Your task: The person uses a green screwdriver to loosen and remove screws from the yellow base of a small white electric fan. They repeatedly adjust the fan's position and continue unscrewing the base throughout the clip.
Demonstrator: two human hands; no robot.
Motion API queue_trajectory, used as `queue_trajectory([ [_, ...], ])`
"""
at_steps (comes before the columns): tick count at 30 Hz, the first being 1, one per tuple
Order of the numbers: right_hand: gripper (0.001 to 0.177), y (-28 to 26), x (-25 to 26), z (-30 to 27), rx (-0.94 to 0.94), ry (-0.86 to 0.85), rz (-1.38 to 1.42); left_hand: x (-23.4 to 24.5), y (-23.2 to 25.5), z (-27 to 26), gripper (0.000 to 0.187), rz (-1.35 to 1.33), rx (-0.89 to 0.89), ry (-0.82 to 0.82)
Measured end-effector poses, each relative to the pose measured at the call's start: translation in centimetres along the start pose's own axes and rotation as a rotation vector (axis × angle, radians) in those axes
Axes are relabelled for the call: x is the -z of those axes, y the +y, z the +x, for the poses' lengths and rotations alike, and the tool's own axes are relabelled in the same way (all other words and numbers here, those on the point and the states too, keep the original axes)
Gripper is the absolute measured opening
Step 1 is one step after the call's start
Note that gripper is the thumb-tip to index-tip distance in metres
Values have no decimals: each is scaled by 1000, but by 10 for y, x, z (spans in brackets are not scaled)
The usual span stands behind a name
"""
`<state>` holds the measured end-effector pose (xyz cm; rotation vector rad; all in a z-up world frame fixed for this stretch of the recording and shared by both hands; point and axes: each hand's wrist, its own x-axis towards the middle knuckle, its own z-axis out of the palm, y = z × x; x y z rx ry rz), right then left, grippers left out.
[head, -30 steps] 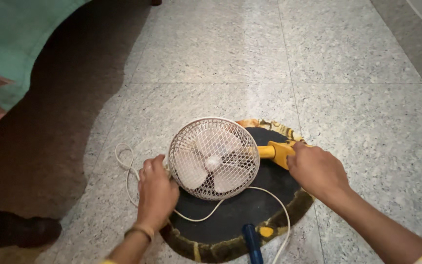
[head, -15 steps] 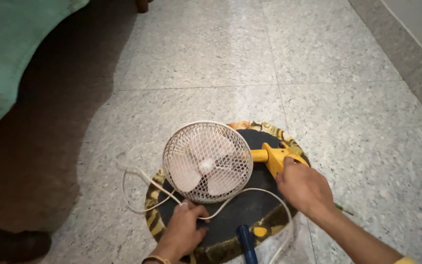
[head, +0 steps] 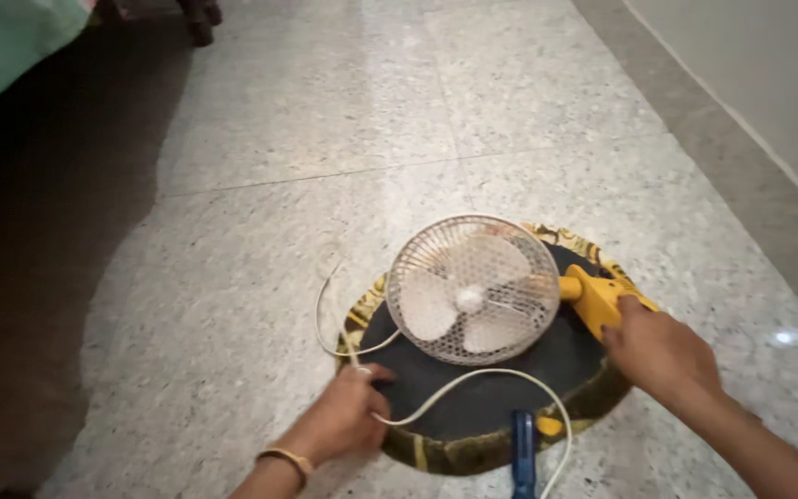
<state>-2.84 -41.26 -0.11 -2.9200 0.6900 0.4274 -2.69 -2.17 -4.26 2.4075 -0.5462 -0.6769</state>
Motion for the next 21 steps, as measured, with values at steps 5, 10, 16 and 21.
queue_trajectory([
  [5, 39, 62, -29, -20, -4, -26, 39, 29, -21, -13, 16, 465, 10, -27],
  [10, 40, 73, -53, -42, 54, 35, 129, 39, -4, -16, 38, 532, 304, 202],
  [16, 39, 74, -57, -38, 102, 20, 106, 56, 77, 41, 33, 44, -64, 871],
  [21, 41, 72, -56, -45, 143, -23, 53, 50, 174, 70, 44, 190, -301, 615],
])
